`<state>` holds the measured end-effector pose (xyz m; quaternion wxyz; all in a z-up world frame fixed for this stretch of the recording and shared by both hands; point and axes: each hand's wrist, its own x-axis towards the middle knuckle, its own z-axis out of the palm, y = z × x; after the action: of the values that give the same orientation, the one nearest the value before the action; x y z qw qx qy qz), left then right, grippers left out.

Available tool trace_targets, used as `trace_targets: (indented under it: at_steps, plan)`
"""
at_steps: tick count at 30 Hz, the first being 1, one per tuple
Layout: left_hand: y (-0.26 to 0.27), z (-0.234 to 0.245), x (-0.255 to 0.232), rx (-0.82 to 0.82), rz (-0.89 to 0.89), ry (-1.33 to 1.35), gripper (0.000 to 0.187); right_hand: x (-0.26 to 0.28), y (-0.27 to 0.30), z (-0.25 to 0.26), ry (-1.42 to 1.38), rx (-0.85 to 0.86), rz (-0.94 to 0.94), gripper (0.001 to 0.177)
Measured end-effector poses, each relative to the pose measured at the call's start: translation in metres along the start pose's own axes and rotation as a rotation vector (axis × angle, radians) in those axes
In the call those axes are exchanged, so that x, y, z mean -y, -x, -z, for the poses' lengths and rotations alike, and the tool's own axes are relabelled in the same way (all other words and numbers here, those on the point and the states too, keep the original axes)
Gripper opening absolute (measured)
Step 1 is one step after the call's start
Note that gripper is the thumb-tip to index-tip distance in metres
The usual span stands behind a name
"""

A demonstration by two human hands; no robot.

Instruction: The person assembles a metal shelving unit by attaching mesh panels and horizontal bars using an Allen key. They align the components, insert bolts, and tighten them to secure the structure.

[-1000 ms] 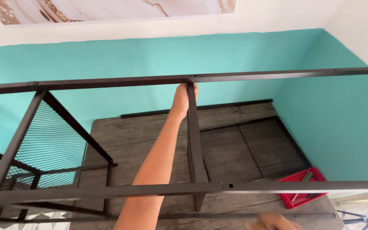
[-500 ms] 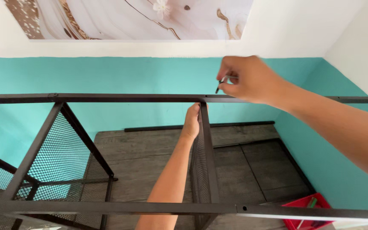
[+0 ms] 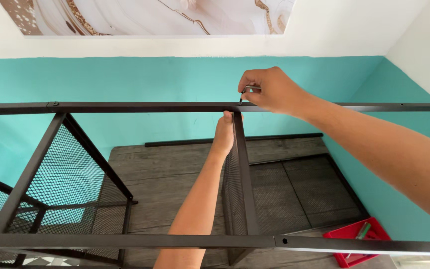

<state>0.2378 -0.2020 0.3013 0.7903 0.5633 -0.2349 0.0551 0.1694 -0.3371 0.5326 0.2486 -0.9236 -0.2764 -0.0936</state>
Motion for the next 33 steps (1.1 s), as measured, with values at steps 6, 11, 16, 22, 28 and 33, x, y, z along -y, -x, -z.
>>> trace_targets:
  at_steps: [6,11,16,22,28,33]
  plan:
    - [0.002,-0.007,-0.009,0.011,0.026,-0.006,0.087,0.003,0.006,-0.004,0.042,0.037,-0.019,0.015]
    - [0.003,-0.011,-0.005,-0.026,0.039,0.014,0.087,-0.017,0.011,-0.022,-0.006,-0.104,0.176,0.022]
    - [-0.001,-0.008,-0.007,-0.035,0.053,0.027,0.084,-0.031,0.018,-0.031,0.149,-0.121,0.339,0.033]
    - [0.002,-0.007,-0.007,-0.036,0.072,0.030,0.083,-0.030,0.022,-0.038,-0.119,-0.146,0.146,0.039]
    - [0.003,-0.006,-0.007,-0.035,0.050,0.024,0.083,-0.022,0.020,-0.032,-0.129,-0.236,0.010,0.011]
    - [0.001,-0.007,-0.004,-0.020,0.059,0.068,0.082,-0.016,0.013,-0.024,-0.013,-0.179,0.145,0.010]
